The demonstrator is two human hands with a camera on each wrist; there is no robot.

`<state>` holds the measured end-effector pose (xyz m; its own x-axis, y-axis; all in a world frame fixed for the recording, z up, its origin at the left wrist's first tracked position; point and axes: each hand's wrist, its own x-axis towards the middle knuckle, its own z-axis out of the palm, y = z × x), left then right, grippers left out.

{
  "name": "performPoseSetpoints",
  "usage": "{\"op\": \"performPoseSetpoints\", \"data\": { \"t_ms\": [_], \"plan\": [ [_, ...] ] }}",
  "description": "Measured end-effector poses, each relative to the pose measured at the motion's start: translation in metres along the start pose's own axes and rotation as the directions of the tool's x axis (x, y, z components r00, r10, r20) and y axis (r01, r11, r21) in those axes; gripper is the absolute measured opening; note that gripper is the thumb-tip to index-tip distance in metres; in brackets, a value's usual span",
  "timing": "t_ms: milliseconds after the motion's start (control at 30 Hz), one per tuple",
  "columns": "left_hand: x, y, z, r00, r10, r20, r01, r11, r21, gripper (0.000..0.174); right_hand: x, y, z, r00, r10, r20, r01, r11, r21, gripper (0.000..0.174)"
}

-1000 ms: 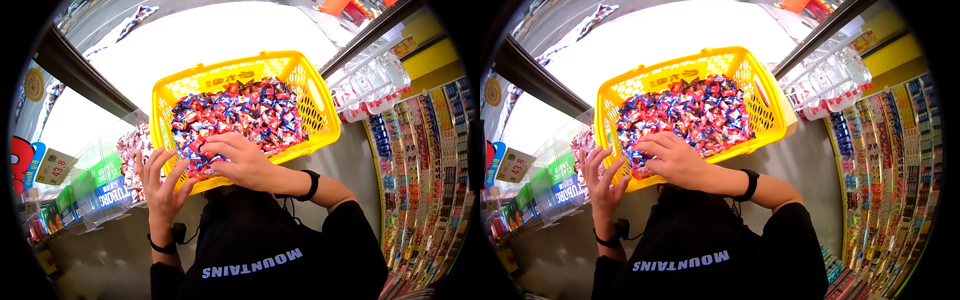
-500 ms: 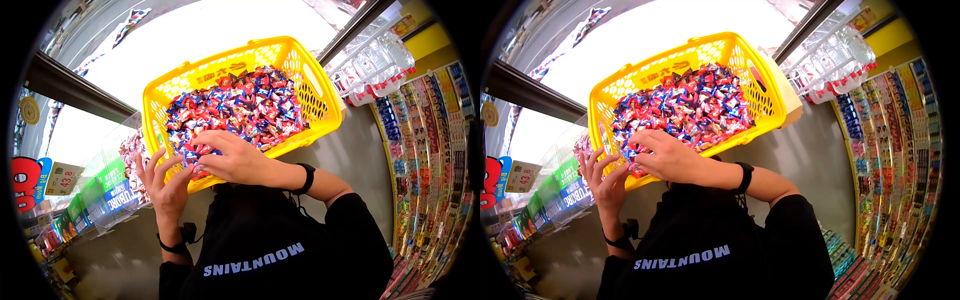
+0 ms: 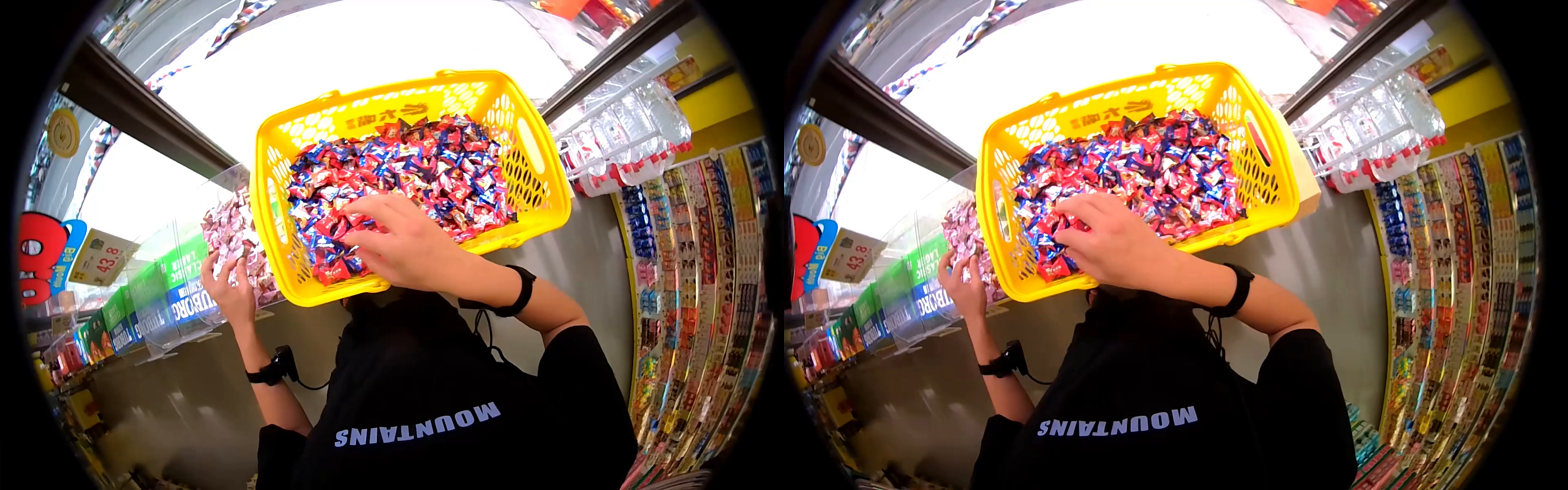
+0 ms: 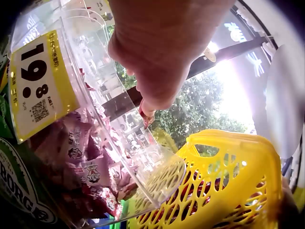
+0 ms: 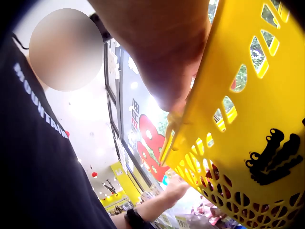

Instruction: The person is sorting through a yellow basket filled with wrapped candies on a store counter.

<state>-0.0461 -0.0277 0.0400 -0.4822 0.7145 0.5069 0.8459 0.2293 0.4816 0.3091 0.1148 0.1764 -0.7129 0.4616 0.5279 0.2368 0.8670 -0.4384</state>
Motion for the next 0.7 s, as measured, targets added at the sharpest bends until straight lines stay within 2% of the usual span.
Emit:
{"op": "performPoseSetpoints", "data": {
  "t_ms": [33,67,133,267,300,400,433,533,600,633,700],
  "plan": [
    [-0.005,-0.006,0.006,1.0,0.004,0.015,-0.004,1.0,0.023,0.014,0.0,0.003,-0.005,0.999,-0.009,0.033,0.01,1.0,-0.03,0.028],
    [-0.012,-0.012,0.01,1.0,0.004,0.031,-0.006,0.999,0.047,0.015,0.002,0.004,-0.014,0.999,-0.026,0.037,0.027,0.999,-0.028,0.023],
    [-0.021,-0.016,0.017,0.999,0.0,0.049,-0.006,0.993,0.122,0.016,0.006,0.005,-0.033,0.994,0.0,0.108,0.011,0.994,-0.105,0.025],
    [-0.027,-0.018,0.019,0.998,-0.057,-0.022,0.06,0.98,0.189,0.016,0.009,0.018,-0.068,0.967,0.158,0.201,-0.126,0.978,-0.164,0.03],
    [-0.028,-0.02,0.018,0.997,-0.083,-0.002,0.081,0.976,0.204,0.016,0.01,0.022,-0.076,0.958,0.186,0.218,-0.143,0.97,-0.198,0.029],
    [-0.025,-0.008,0.018,0.982,-0.174,-0.07,0.184,0.967,0.179,0.028,0.016,0.038,-0.094,0.932,0.234,0.277,-0.16,0.951,-0.266,0.027],
    [-0.026,-0.009,0.022,0.981,-0.153,-0.117,0.173,0.967,0.188,0.045,0.018,0.043,-0.1,0.922,0.254,0.293,-0.168,0.942,-0.29,0.026],
    [-0.024,-0.002,0.018,0.997,-0.057,-0.043,0.067,0.951,0.303,0.052,0.022,0.085,-0.112,0.856,0.283,0.433,-0.146,0.935,-0.323,0.025],
    [-0.025,-0.004,0.019,0.998,-0.056,0.029,0.046,0.955,0.292,0.059,0.02,0.109,-0.114,0.843,0.295,0.449,-0.067,0.887,-0.456,0.024],
    [-0.026,-0.009,0.021,0.998,-0.034,0.045,0.018,0.95,0.312,0.059,0.023,0.113,-0.114,0.804,0.338,0.489,-0.035,0.849,-0.528,0.024],
    [-0.027,-0.011,0.024,0.998,-0.028,0.062,0.007,0.949,0.315,0.06,0.015,0.142,-0.107,0.693,0.412,0.592,-0.022,0.832,-0.554,0.026]
  ]
}}
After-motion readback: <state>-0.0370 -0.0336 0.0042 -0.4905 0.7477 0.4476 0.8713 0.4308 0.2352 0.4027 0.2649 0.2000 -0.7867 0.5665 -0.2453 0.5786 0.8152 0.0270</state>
